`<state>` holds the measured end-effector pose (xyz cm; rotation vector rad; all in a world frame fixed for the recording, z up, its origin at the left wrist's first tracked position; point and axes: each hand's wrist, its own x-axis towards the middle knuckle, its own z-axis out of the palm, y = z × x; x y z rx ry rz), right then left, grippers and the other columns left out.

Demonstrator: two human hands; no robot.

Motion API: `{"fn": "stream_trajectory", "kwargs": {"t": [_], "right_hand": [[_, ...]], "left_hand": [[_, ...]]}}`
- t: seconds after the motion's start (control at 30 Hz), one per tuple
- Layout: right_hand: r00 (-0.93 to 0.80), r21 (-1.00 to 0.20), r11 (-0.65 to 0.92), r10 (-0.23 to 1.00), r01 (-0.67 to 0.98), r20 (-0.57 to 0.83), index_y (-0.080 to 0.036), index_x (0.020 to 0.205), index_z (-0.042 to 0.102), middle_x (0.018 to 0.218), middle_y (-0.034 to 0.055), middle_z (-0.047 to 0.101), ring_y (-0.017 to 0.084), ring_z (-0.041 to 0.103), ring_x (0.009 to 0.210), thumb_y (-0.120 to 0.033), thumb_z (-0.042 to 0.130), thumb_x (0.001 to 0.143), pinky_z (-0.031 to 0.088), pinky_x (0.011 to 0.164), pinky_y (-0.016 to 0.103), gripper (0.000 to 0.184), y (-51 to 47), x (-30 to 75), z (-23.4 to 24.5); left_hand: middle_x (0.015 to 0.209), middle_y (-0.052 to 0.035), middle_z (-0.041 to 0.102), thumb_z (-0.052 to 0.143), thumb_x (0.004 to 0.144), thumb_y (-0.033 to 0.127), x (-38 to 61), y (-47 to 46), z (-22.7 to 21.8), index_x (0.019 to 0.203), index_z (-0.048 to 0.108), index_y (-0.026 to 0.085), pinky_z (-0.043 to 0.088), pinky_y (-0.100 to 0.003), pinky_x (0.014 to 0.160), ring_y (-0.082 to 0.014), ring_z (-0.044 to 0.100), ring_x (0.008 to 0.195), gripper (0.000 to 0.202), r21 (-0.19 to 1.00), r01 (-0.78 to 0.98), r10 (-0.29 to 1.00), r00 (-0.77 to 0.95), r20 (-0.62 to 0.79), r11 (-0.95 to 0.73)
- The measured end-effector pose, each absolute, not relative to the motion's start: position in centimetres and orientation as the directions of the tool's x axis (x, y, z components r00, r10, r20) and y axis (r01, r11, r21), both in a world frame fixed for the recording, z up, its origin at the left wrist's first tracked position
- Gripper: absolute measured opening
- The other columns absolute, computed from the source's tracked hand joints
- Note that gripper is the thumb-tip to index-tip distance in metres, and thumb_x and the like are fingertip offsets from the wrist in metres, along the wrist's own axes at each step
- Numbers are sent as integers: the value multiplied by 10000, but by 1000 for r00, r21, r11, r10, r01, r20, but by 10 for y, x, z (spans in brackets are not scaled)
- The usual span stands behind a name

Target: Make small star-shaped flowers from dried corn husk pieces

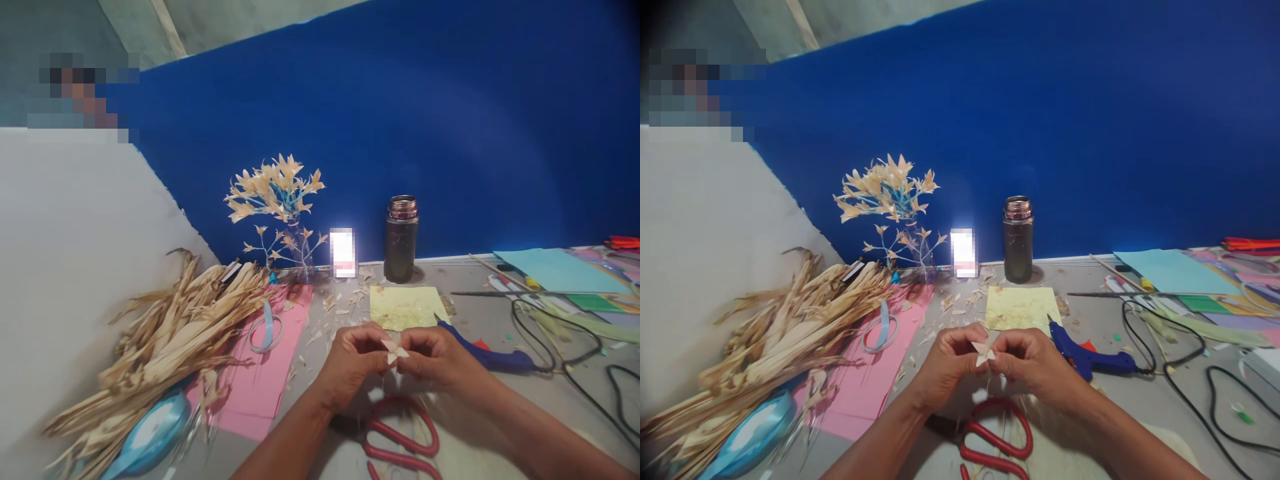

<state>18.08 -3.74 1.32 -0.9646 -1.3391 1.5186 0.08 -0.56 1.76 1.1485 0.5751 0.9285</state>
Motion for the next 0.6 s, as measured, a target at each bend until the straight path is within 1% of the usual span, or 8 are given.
{"fn": "stream_trajectory", "kwargs": {"t": [0.1,0.2,0.33,0.4,0.47,0.53,0.6], "right_hand": [[-398,-984,-118,916,-130,-57,-135,666,654,577,-24,525,81,383,535,-551,827,712,247,505,238,453,-37,183,12],[-466,-988,-126,882,-89,-71,-131,652,648,562,-31,513,72,356,528,-540,823,726,221,504,240,451,-35,186,13],[-499,-985,-131,865,-115,-57,-140,712,648,590,-38,509,74,355,530,-528,814,746,227,501,239,423,-33,190,12],[-485,-986,-126,873,-112,-57,-149,701,631,576,-50,483,74,348,519,-541,812,739,233,495,239,433,-31,192,9],[-466,-988,-126,882,-88,-72,-153,682,626,555,-57,464,74,340,506,-542,811,733,230,488,238,434,-28,194,7],[-450,-989,-131,889,-69,-86,-156,657,624,543,-55,469,76,344,502,-522,812,733,234,489,238,419,-27,196,5],[-441,-990,-134,892,-52,-97,-161,623,610,528,-56,473,76,346,496,-491,813,737,234,490,238,404,-26,197,5]], "left_hand": [[701,7,582,912,559,197,1,-5,15,630,751,150,409,-227,605,-98,533,643,182,941,-301,841,541,35,154],[706,1,595,913,553,204,2,-6,13,611,744,150,412,-229,603,-100,536,641,187,941,-290,837,547,15,173],[697,7,579,916,557,238,4,-8,14,603,736,148,409,-231,567,-94,526,595,206,942,-285,855,519,-4,177],[702,4,582,908,574,249,5,-9,15,614,749,151,400,-225,553,-92,522,592,191,953,-273,877,480,18,130],[699,-9,597,888,613,259,6,-10,15,630,770,154,396,-218,548,-96,522,606,159,972,-233,899,432,71,35],[695,-22,611,865,652,267,7,-10,14,659,789,161,400,-215,533,-102,523,604,131,981,-187,907,405,117,-43],[707,-30,622,849,673,274,7,-11,11,680,798,165,408,-216,510,-106,527,593,121,983,-164,908,394,141,-82]]}}
